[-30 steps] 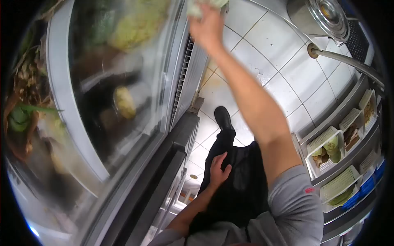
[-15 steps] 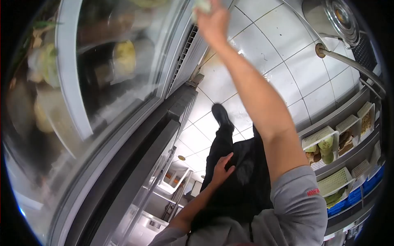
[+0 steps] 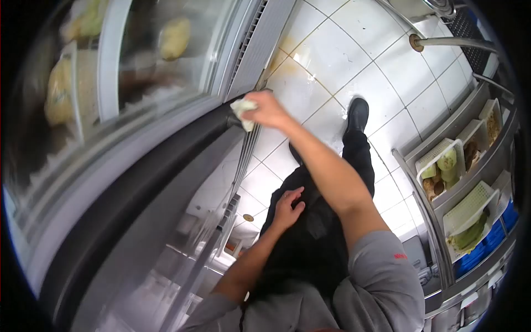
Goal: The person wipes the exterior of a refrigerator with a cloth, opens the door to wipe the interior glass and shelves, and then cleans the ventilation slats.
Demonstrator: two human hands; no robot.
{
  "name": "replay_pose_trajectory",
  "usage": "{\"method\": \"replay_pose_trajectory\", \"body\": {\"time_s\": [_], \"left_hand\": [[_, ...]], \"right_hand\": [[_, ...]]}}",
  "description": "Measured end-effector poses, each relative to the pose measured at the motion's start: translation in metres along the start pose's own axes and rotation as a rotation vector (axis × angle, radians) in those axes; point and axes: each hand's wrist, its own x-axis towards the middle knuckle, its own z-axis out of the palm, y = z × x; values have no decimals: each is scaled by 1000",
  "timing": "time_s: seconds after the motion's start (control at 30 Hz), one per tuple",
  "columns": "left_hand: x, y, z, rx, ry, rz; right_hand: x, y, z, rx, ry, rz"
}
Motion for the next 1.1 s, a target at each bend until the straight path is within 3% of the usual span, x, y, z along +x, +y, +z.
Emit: {"method": "replay_pose_trajectory", "body": {"time_s": [0.07,0.13,0.2,0.3,0.37,0.4,0.47,0.6,0.7,0.83,0.93,1.0,1.1], "left_hand": [[-5,-5,-8,34,-34,34],[-16,-21,-6,38,-72,-10],[-19,-31,-5,41,-111,-38],[-29,-47,4,-57,-131,-118],[-36,-57,11,-378,-185,-374],[-40,-58,15,-427,-163,-414],[-48,-57,23,-521,-120,-489],[-84,-70,37,-413,-113,-553],[-121,-104,42,-62,-244,-327],[-151,-93,34,257,-381,-262],[-158,-108,28,361,-422,-155],[-153,-110,28,330,-381,-147],[-143,-103,20,407,-354,-96]], "right_hand": [[-55,-27,-42,512,-49,83],[-103,-14,-71,570,107,33],[-154,-14,-93,899,287,115],[-221,9,-88,1209,376,200],[-256,44,-66,1254,248,308],[-271,55,-50,1277,248,403],[-296,85,-6,1379,171,382],[-340,110,64,1290,107,585],[-361,130,81,1249,241,665],[-343,165,58,1075,383,736],[-282,144,24,872,472,589],[-228,110,9,730,489,357],[-126,66,16,481,495,-171]]}}
